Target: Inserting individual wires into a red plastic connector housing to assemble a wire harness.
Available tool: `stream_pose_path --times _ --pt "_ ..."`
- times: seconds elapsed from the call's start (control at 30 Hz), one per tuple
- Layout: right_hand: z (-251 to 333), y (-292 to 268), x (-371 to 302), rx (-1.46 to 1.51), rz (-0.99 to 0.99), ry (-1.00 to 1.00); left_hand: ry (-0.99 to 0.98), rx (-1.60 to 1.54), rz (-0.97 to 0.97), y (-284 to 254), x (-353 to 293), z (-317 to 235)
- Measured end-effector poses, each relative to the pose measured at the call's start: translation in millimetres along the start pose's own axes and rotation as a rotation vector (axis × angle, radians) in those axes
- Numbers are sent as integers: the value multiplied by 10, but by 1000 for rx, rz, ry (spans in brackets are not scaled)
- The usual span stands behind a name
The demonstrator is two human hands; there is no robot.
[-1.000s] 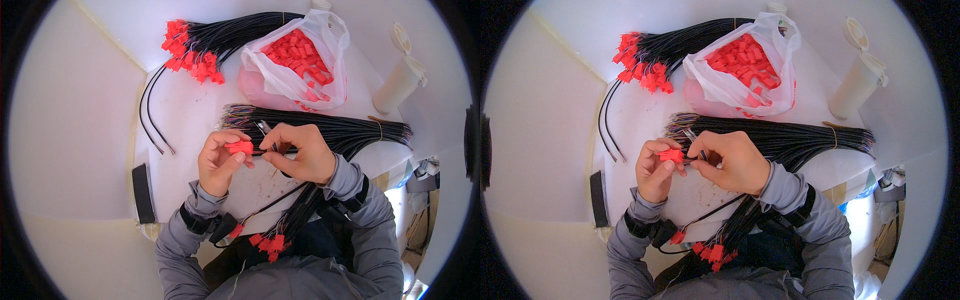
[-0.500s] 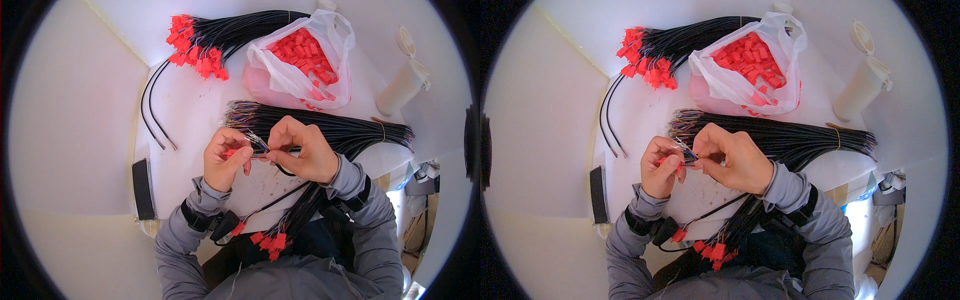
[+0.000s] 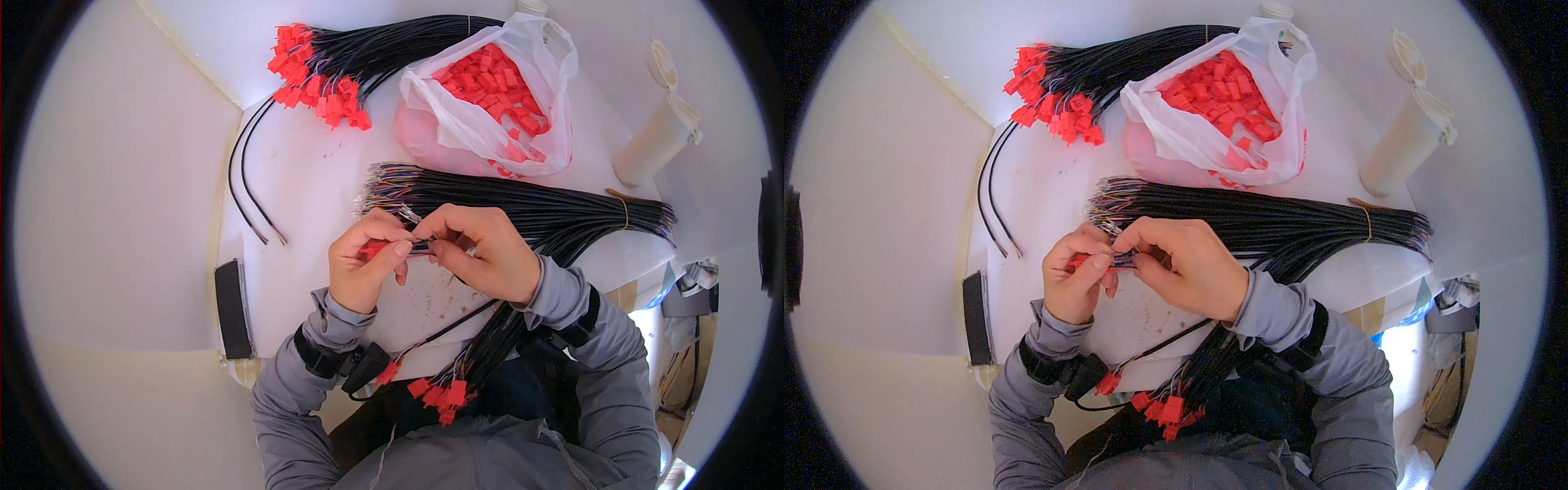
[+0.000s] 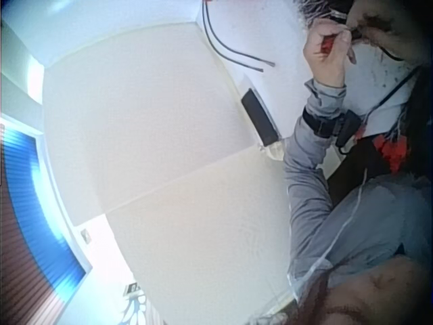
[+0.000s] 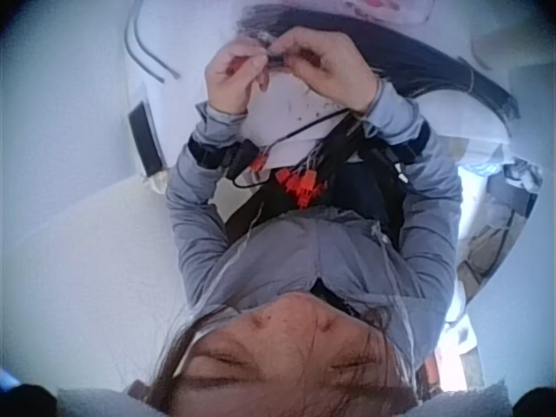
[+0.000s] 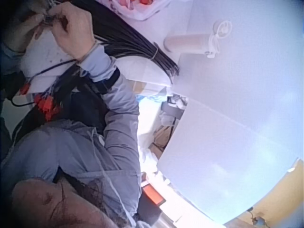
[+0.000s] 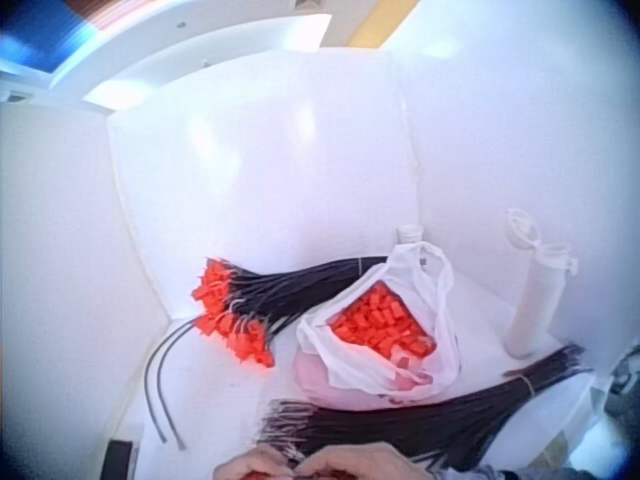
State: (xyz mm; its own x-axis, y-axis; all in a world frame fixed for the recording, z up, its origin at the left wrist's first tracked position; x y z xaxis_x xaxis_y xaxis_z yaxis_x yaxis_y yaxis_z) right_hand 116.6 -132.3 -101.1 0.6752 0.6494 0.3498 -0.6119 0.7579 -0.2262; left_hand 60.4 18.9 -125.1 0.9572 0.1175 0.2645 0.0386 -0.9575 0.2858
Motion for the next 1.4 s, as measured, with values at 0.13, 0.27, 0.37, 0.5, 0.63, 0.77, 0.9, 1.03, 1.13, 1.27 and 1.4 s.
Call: stream_pose_path --times 0.13,0.27,0.37,0.5,0.63,0.77,0.9,1.03,1.13,1.27,1.4 --pt "25 9 5 29 25 104 -13 14 15 -6 -1 2" --pt "25 -31 8 -260 22 -149 -145 -254 -18 -13 -9 25" --pt "25 -79 33 -341 74 -226 -211 -285 -23 -16 3 27" --pt "23 -104 36 -353 108 -237 -183 -258 -24 -33 16 68" --pt "56 -121 30 -404 94 -278 -131 -238 7 -22 19 50" --pt "35 -136 26 -373 -31 -264 -15 -153 -26 13 28 22" --pt "9 -145 29 -358 -77 -191 128 8 -72 -34 -10 19" --pt "-1 -156 32 -355 -121 -137 325 264 3 -31 -81 -66" --pt "2 -145 34 -318 -114 -119 268 198 111 22 -77 -83" --pt "-6 -131 24 -217 -128 -73 93 85 96 56 -53 -77" --pt "35 -142 34 -163 -112 -9 38 183 67 30 -10 -21"
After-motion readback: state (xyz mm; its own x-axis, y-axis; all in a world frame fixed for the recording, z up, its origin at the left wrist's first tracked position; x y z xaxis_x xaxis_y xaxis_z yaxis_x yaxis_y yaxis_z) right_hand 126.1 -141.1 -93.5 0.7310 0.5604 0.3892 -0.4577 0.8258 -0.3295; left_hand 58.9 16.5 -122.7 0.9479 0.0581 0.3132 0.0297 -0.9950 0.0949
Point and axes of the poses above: each hand's wrist, its own x-axis towards the middle knuckle, its own y-axis out of the palm, z = x × y, the point moved 2 cm from there along x, towards the middle knuckle, and after that the axes turned 2 degrees about -z, right-handed, at the moved point
